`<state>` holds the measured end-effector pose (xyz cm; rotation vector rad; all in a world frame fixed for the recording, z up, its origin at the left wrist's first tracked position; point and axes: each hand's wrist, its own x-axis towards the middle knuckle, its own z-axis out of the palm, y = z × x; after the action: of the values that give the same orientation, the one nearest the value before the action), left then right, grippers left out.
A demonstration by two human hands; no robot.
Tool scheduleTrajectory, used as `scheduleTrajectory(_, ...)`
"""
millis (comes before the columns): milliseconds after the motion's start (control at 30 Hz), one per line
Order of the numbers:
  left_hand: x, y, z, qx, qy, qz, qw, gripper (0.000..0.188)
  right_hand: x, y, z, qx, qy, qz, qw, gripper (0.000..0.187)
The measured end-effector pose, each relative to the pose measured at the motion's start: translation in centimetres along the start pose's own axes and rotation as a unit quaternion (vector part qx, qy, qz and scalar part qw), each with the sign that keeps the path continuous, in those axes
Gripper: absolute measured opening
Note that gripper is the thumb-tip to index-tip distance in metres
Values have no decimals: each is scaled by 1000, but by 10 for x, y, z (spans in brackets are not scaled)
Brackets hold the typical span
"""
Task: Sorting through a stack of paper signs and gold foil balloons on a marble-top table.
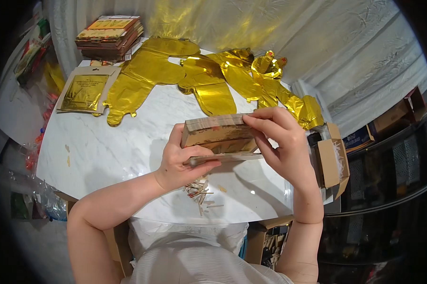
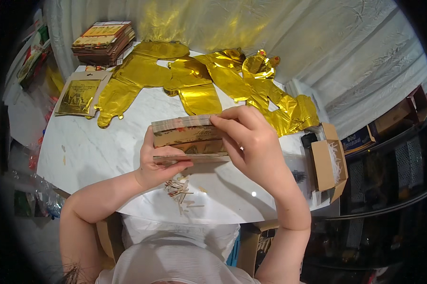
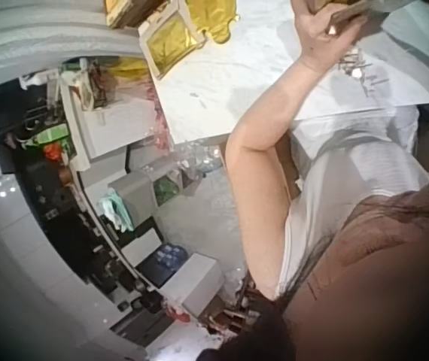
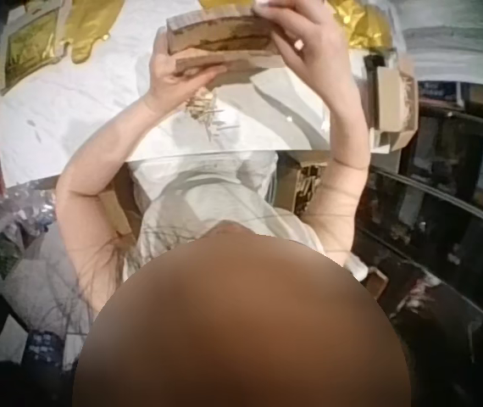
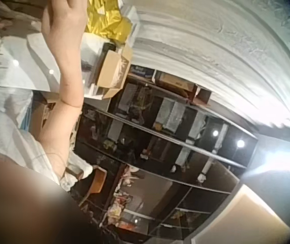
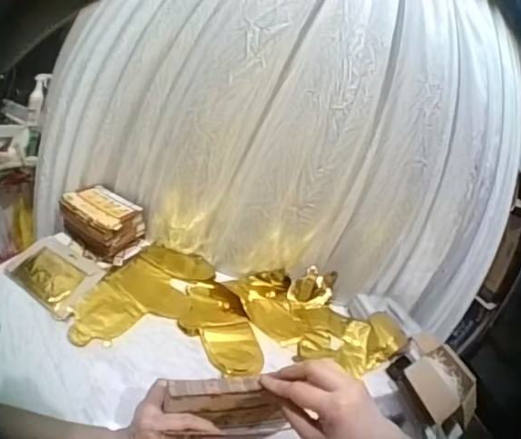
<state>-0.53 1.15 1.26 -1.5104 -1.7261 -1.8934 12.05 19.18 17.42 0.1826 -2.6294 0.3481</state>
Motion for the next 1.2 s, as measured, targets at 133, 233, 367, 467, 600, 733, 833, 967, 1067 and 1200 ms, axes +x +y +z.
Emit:
scheduleTrajectory(133,2,0,-1,18,-9,10,1000,29,-5,-3,0,-23,6,-6,1000,35)
scheduleTrajectory(233,2,-1,1,9,15,30,999,33,-8,-4,6,-25,17,-10,1000,34)
scheduleTrajectory(367,0,-2,1,16,8,33,999,41,-11,-8,4,-71,25,-34,997,34)
scheduleTrajectory(467,3,2,1,15,17,33,999,51,-14,-6,9,-89,46,-48,994,33)
scheduleTrajectory(600,2,3,0,21,14,31,999,64,-15,-14,11,-98,39,1,994,26)
scheduleTrajectory(733,2,2,1,8,14,38,999,67,-13,-11,11,-166,63,-69,982,23)
scheduleTrajectory(833,-3,-3,1,12,4,42,999,78,-7,-17,9,-185,59,-66,979,15)
scheduleTrajectory(967,-12,-18,8,-23,35,55,998,105,-6,-17,9,-194,44,-75,977,13)
scheduleTrajectory(1067,-19,-27,12,-39,37,56,997,116,-2,-20,4,-196,13,-83,977,16)
scheduleTrajectory(1200,-24,-33,18,-79,66,33,994,123,1,-23,1,-128,6,-42,991,20)
